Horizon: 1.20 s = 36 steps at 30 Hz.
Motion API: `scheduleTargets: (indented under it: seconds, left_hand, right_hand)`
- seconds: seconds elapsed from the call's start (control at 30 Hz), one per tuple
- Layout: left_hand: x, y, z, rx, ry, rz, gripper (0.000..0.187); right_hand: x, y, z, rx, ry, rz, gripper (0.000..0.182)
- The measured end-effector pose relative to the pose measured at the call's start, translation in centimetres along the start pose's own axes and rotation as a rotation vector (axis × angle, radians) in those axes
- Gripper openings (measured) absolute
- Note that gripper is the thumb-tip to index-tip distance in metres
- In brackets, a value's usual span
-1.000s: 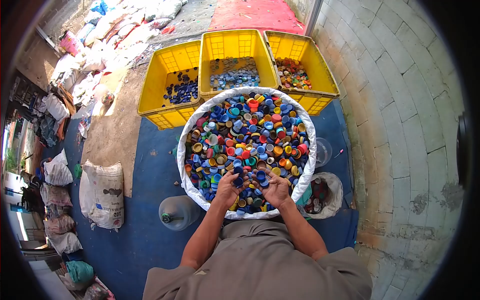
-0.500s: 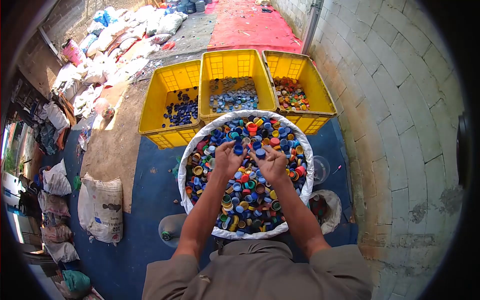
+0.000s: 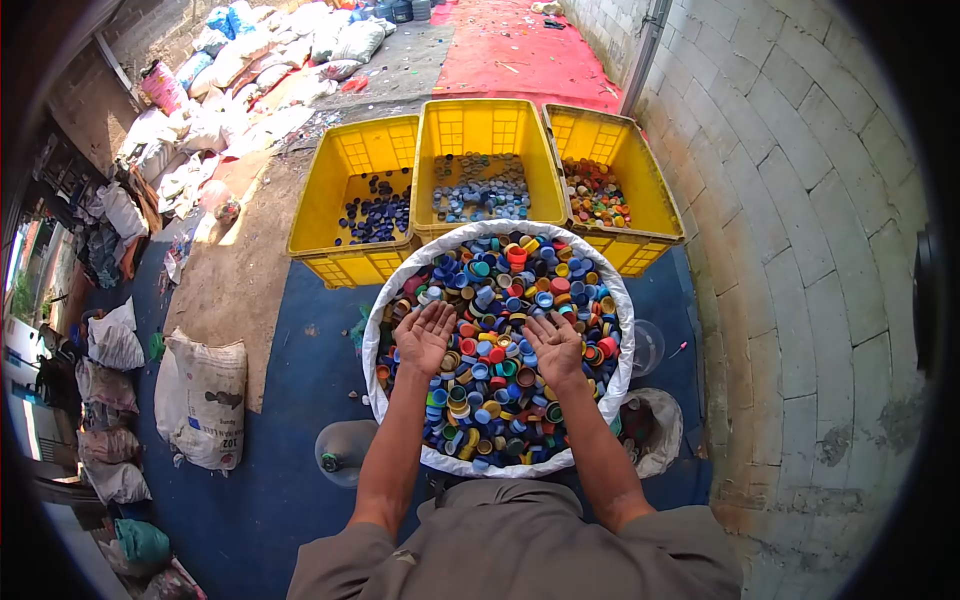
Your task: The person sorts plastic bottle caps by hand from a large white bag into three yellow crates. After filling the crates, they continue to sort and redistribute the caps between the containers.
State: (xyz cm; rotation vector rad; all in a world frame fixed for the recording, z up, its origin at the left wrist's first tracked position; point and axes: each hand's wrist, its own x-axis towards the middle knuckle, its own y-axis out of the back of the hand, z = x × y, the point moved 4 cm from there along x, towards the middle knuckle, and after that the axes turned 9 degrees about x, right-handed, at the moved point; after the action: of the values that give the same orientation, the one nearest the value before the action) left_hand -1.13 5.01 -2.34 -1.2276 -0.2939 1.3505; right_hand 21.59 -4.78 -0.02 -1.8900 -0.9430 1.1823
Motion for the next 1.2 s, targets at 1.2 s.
scheduleTargets:
  seconds: [1.2]
  left_hand:
    - [-14.0, 12.7, -4.2, 1.232, -0.485, 0.446, 0.025]
  right_hand:
    - [-8.5, 5.0, 3.8, -1.778, 0.723, -0.313, 0.052]
